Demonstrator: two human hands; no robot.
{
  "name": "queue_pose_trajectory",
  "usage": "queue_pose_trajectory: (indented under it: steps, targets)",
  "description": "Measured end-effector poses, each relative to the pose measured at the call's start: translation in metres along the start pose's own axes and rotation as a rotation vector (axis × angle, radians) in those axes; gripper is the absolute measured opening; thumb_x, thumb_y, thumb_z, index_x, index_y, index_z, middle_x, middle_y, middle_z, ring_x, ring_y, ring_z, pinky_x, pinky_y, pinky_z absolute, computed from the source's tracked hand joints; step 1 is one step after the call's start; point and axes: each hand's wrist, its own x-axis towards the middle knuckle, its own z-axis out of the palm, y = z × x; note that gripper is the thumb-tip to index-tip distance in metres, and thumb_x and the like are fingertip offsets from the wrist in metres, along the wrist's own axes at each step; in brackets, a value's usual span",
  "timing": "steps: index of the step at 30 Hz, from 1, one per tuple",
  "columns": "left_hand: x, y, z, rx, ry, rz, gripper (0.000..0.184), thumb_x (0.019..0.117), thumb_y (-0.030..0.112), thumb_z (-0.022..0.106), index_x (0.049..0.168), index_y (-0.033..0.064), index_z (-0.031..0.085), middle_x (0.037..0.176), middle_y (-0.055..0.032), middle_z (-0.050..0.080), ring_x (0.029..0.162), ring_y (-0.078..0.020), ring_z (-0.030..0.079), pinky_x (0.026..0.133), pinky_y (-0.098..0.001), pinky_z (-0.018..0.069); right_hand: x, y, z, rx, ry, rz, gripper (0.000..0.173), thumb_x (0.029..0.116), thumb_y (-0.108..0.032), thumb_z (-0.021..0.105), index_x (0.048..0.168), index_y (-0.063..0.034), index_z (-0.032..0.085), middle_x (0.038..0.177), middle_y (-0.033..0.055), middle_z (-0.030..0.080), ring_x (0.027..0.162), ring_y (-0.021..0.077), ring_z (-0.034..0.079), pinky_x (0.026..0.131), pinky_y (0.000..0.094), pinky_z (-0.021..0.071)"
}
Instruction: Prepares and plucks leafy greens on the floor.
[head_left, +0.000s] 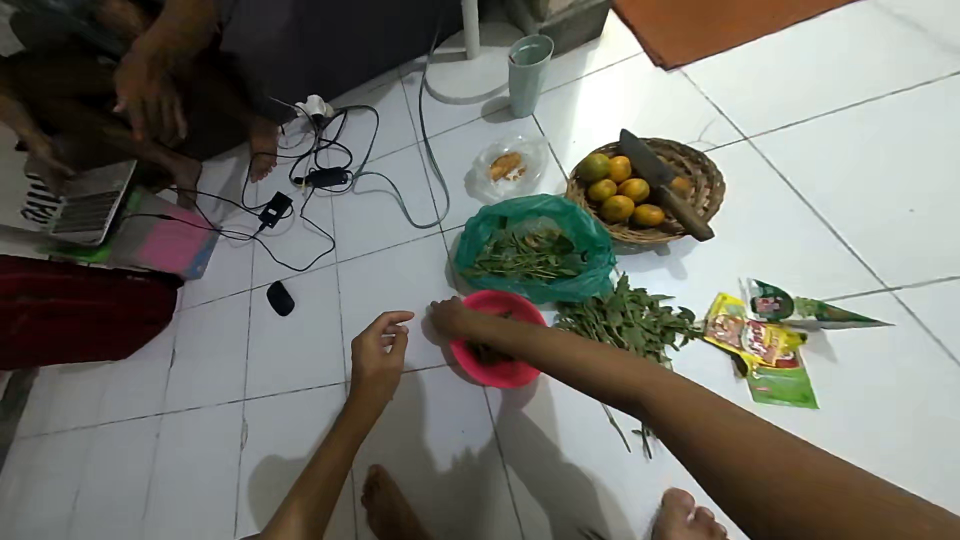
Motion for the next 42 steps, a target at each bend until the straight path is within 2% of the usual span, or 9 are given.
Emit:
queue_pose_trajectory:
  steps: [9,13,16,21,24,27,31,35,42]
  targets:
    - [-0.008,0.000,-0.002,0.021,0.012,0.008,0.025,0.0992,-0.001,0.051,0.118,-0.0079,0.066,0.119,-0.0195,0.069,0.096,-0.0139,0.068,0.085,-0.0269,0.0543,-0.035,0.008,-0.046,0.185,0.167,-0.015,0.042,0.1073,-0.015,0.049,0.137,0.0160,0.051,0.140,0.0373,0.053,0.132,0.0528,0.051,0.109,0.0682,0.0357]
    - [-0.010,-0.005,-0.005,0.005,0.011,0.006,0.026,0.0986,-0.002,0.051,0.118,-0.0084,0.066,0.119,-0.0191,0.069,0.097,-0.0124,0.068,0.085,-0.0259,0.0540,-0.059,0.036,-0.067,0.039,0.518,0.090,0.021,0.0992,-0.001,0.060,0.114,0.0128,0.066,0.118,0.0332,0.065,0.109,0.0517,0.064,0.090,0.0669,0.0492]
    - [-0.010,-0.001,-0.004,-0.007,-0.014,-0.027,0.026,0.0990,-0.003,0.051,0.120,-0.0101,0.065,0.123,-0.0211,0.068,0.101,-0.0167,0.069,0.089,-0.0294,0.0550,-0.068,0.061,-0.072,-0.033,0.539,0.198,0.019,0.0956,0.004,0.063,0.111,0.0143,0.068,0.117,0.0345,0.065,0.111,0.0527,0.062,0.092,0.0668,0.0480]
    - [-0.011,0.016,-0.001,-0.005,-0.063,-0.039,0.028,0.1002,-0.003,0.049,0.123,-0.0096,0.064,0.124,-0.0227,0.066,0.102,-0.0207,0.068,0.089,-0.0316,0.0546,-0.036,0.104,-0.062,-0.056,0.441,0.005,0.040,0.0974,-0.002,0.064,0.135,0.0125,0.057,0.147,0.0354,0.047,0.139,0.0547,0.042,0.112,0.0714,0.0295]
    - [-0.011,0.024,0.003,0.007,-0.072,-0.026,0.027,0.1004,-0.004,0.049,0.122,-0.0092,0.065,0.123,-0.0228,0.066,0.101,-0.0204,0.068,0.089,-0.0310,0.0544,-0.041,0.109,-0.059,-0.019,0.460,-0.032,0.078,0.0855,-0.002,0.078,0.155,-0.0031,0.044,0.161,0.0384,0.024,0.147,0.0652,0.017,0.106,0.0875,0.0132]
    - [-0.012,0.023,0.006,0.036,-0.066,-0.050,0.027,0.1006,-0.003,0.049,0.122,-0.0082,0.065,0.123,-0.0218,0.067,0.102,-0.0203,0.068,0.089,-0.0312,0.0541,-0.054,0.101,-0.065,-0.050,0.426,0.046,0.087,0.0841,-0.002,0.080,0.160,-0.0147,0.039,0.165,0.0356,0.015,0.147,0.0664,0.011,0.105,0.0878,0.0139]
    - [-0.012,0.016,0.016,0.057,-0.073,-0.044,0.026,0.1006,-0.002,0.051,0.121,-0.0091,0.065,0.124,-0.0230,0.067,0.104,-0.0238,0.069,0.091,-0.0353,0.0549,-0.056,0.122,-0.060,0.043,0.497,0.062,0.064,0.0977,-0.019,0.070,0.157,-0.0119,0.045,0.164,0.0309,0.025,0.150,0.0581,0.020,0.111,0.0826,0.0156]
    - [-0.011,0.002,0.020,0.075,-0.056,0.073,0.026,0.0994,0.001,0.051,0.119,-0.0088,0.066,0.119,-0.0216,0.069,0.099,-0.0210,0.071,0.088,-0.0356,0.0564,-0.093,0.129,-0.093,0.133,0.545,-0.138,0.036,0.1057,-0.016,0.057,0.136,0.0021,0.063,0.133,0.0286,0.063,0.127,0.0464,0.059,0.109,0.0610,0.0427]
    - [-0.010,0.001,0.027,0.099,-0.074,0.029,0.025,0.0995,0.002,0.052,0.119,-0.0063,0.066,0.116,-0.0179,0.070,0.096,-0.0156,0.070,0.087,-0.0319,0.0563,-0.196,0.152,-0.074,0.111,0.439,0.046,0.017,0.0986,-0.008,0.066,0.106,0.0044,0.073,0.100,0.0244,0.071,0.099,0.0429,0.068,0.089,0.0631,0.0514]
